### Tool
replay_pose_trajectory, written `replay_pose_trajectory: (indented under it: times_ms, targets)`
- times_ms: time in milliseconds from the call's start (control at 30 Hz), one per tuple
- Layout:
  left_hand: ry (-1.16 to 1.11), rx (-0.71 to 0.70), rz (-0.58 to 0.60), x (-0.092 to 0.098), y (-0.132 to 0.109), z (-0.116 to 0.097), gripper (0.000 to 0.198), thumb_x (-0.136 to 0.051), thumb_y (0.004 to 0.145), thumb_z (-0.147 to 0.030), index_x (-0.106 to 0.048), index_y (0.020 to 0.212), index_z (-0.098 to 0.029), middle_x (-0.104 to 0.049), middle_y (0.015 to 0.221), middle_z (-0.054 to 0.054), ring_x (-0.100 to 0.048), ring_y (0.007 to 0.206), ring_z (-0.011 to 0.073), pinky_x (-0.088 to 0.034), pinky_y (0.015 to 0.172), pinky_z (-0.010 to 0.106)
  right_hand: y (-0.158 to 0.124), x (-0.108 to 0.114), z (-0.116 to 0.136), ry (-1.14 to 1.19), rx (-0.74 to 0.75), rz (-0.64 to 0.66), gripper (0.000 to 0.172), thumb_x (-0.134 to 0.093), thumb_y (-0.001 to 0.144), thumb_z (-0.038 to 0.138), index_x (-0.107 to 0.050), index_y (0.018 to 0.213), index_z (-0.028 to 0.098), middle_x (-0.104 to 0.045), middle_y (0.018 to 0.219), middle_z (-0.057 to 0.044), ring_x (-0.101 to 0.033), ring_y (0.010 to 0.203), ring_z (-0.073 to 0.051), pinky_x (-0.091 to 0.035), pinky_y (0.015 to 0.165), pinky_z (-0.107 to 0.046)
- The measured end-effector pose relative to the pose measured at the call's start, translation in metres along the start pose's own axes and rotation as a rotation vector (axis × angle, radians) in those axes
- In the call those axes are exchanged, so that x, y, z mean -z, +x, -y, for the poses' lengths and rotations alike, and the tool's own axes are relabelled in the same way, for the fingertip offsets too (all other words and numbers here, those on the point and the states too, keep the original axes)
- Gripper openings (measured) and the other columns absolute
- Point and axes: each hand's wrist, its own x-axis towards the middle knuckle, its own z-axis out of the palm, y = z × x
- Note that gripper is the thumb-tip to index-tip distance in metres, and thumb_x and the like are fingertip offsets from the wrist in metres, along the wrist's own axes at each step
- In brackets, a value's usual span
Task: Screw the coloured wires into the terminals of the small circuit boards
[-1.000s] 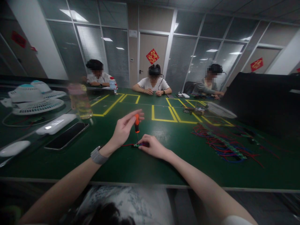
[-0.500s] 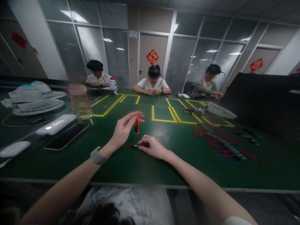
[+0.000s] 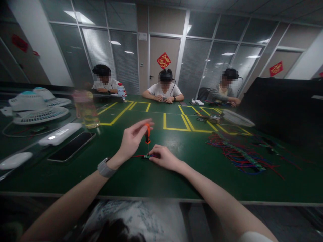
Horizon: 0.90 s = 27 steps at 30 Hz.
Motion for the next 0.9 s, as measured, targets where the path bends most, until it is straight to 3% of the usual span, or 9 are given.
replay_pose_trajectory:
  times_ms: [200,433,667,900]
  targets:
    - [0.169,-0.116,-0.073,0.0014,0.0022,0.0022,0.015,-0.067,0.082,-0.025,-0.072,0.096,-0.021,-0.066,0.093,0.004,-0.061,0.084,0.015,-0.05,0.079,0.027,0.0001,0.0004,0.0011,-0.007,-0.001,0.003,0.014,-0.063,0.085,0.019,-0.071,0.096,0.016,-0.064,0.088,-0.005,-0.059,0.079,-0.016,-0.048,0.073,-0.029]
    - [-0.006,-0.002,0.012,-0.0005,-0.0004,0.0039,0.033,-0.047,0.095,-0.03,-0.062,0.124,-0.021,-0.068,0.112,0.008,-0.065,0.101,0.0186,-0.05,0.091,0.032,0.0002,0.0005,0.0012,0.003,0.001,0.002,0.014,-0.063,0.085,0.021,-0.071,0.096,0.016,-0.064,0.088,-0.005,-0.059,0.077,-0.015,-0.048,0.071,-0.028]
    - [0.17,-0.106,-0.095,0.0005,0.001,0.0038,0.016,-0.064,0.085,-0.027,-0.072,0.098,-0.021,-0.064,0.095,0.004,-0.061,0.086,0.0147,-0.05,0.078,0.026,0.0,0.0003,0.0012,0.002,-0.005,-0.01,0.013,-0.064,0.084,0.019,-0.072,0.095,0.016,-0.064,0.089,-0.006,-0.059,0.079,-0.016,-0.048,0.073,-0.028]
    - [0.045,-0.034,-0.018,0.0016,0.0009,0.0017,0.031,-0.045,0.095,-0.026,-0.065,0.119,-0.022,-0.066,0.114,0.006,-0.064,0.1,0.0174,-0.049,0.089,0.03,-0.0003,0.0004,0.0018,0.01,-0.007,-0.004,0.013,-0.064,0.085,0.02,-0.071,0.095,0.016,-0.065,0.089,-0.006,-0.061,0.081,-0.016,-0.049,0.075,-0.029]
